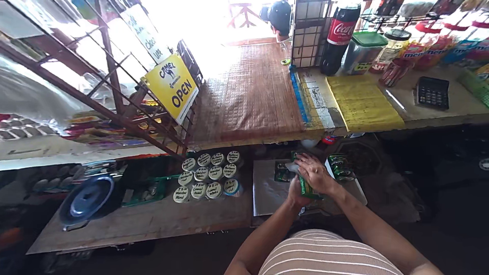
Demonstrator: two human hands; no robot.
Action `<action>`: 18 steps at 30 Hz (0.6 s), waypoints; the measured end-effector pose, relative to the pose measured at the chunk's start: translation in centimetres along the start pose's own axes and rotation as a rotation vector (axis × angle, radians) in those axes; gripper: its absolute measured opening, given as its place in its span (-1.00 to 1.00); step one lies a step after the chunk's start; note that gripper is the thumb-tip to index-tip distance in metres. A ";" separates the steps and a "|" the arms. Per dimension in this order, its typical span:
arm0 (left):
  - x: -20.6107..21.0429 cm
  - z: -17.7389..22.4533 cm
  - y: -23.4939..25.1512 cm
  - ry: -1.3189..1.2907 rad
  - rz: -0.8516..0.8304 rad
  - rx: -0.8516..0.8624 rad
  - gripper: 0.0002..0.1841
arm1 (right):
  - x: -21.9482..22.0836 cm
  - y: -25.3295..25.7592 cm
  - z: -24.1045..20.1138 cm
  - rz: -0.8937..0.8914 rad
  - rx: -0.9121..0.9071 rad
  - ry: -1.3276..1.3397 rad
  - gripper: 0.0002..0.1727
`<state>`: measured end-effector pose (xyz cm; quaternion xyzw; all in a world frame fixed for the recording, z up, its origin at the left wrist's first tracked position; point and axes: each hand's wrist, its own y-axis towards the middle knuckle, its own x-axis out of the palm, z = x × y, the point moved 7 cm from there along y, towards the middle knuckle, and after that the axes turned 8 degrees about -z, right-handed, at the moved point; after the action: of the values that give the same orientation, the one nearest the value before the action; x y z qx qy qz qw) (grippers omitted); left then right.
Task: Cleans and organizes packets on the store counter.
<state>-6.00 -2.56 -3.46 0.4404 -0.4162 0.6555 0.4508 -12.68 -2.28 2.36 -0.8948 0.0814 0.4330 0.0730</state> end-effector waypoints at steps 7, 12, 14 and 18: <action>0.2 -0.5 1.4 -0.132 -0.091 -0.006 -0.24 | -4.2 -3.9 7.9 0.463 0.202 0.333 -0.51; -0.5 -1.2 1.2 -0.006 0.358 0.093 -0.28 | 0.0 -9.3 3.7 0.276 -0.235 0.088 -0.19; -1.4 -2.3 0.7 0.132 0.455 -0.033 -0.26 | 1.6 -10.9 4.2 0.378 -0.248 -0.011 -0.45; -3.4 -3.4 0.8 0.621 0.322 -0.338 -0.26 | 1.5 -14.1 7.3 0.560 0.016 0.539 -0.64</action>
<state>-6.75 -0.34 -7.74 0.0695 -0.4258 0.7422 0.5129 -14.37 12.86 -2.50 -0.9190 0.3419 0.1850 -0.0651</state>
